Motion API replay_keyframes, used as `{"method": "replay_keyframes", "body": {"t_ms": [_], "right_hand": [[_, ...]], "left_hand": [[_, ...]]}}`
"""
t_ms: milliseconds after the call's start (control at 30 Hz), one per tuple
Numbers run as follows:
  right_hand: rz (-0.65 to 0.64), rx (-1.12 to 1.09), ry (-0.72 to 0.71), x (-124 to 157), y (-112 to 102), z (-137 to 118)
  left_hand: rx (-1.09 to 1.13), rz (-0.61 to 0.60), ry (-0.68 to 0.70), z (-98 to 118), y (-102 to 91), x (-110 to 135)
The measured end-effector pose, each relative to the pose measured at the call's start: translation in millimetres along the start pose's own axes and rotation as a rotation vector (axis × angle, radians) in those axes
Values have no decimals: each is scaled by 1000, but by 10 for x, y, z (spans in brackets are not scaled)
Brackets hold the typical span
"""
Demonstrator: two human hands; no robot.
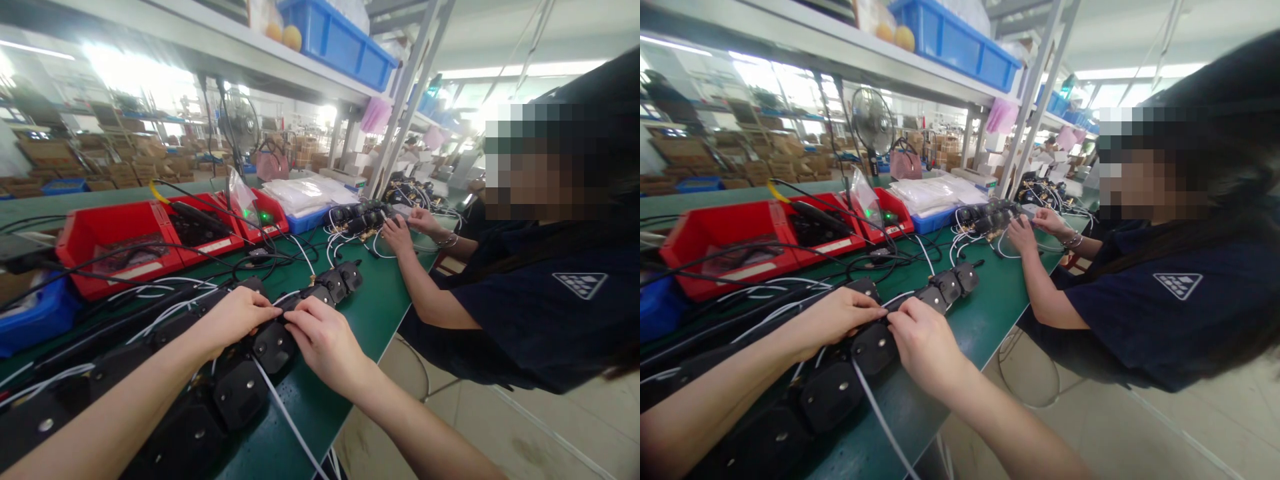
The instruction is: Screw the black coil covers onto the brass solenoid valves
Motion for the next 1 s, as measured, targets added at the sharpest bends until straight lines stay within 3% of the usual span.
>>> {"method": "replay_keyframes", "body": {"t_ms": [300, 433, 600, 767, 900, 1000], "right_hand": [[147, -151, 55, 110, -30, -46], [199, 88, -85, 109, 28, -36], [119, 132, -165, 78, 17, -42], [83, 94, -98, 37, 44, -49], [117, -140, 75, 24, -167, -114], [206, -329, 110, 110, -448, -335]], "left_hand": [[-53, 47, 53, 94, 15, 132], [-55, 38, -21, 21, -2, 115], [-25, 33, -36, -19, 13, 98], [19, 85, 24, 19, -33, 142], [139, 226, 103, 190, -120, 268], [328, 264, 75, 348, -22, 431]]}}
Point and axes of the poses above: each hand's wrist, its own x-axis away from the middle knuckle, its own y-axis out of the palm, z = x × y, the point moved 2 cm from there along -x, towards the middle knuckle, and after that the axes turned 12 degrees about y, right-handed, at the moved point
